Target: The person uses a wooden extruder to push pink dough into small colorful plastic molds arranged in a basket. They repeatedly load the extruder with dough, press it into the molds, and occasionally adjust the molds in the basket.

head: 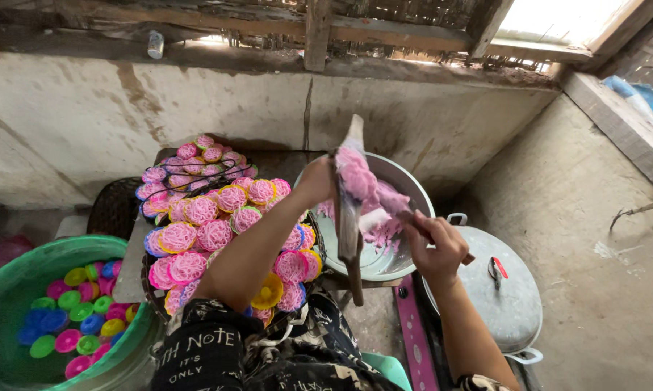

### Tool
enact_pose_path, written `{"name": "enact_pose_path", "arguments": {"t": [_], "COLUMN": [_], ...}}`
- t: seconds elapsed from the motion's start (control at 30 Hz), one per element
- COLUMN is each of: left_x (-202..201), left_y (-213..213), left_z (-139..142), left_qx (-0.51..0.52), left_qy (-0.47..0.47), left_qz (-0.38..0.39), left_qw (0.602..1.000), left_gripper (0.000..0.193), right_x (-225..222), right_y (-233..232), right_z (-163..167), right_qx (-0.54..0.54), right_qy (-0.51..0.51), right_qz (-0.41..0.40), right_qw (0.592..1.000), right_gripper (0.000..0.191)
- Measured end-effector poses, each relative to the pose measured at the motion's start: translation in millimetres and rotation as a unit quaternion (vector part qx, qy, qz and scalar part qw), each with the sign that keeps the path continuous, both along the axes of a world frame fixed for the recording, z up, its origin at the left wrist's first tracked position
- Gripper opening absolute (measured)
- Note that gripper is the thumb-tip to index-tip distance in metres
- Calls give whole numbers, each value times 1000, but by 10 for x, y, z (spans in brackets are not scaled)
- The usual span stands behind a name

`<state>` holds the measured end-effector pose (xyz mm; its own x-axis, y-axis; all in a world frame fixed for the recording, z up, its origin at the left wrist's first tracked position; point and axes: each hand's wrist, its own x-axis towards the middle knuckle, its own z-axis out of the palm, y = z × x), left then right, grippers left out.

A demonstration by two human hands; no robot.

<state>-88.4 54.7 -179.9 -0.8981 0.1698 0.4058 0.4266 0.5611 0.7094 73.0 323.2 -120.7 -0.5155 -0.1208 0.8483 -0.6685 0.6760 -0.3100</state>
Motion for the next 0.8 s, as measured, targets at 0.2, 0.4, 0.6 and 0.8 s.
{"name": "enact_pose_path", "arguments": {"t": [0.2, 0.4, 0.6, 0.8], "left_x": [109, 149, -46, 67], "left_y": [71, 196, -29, 27], "left_z": [89, 133, 10, 47], "left_qx": [-30, -43, -71, 31], "left_qy": [52, 65, 24, 91], "left_qz": [-16, -47, -8, -115], "left_qw": [998, 996, 997, 989], "left_gripper": [25, 25, 20, 25], "right_x": [-266, -286, -145, -375], "right_y": [58, -4, 227, 334], "right_z": [-128, -230, -243, -221], "right_qx": [-201, -40, -62, -48], "right_qy": [-196, -55, -105, -88], "right_qz": [117, -69, 90, -50], "right_qw": [953, 995, 988, 994], "right_gripper": [14, 21, 24, 23]}}
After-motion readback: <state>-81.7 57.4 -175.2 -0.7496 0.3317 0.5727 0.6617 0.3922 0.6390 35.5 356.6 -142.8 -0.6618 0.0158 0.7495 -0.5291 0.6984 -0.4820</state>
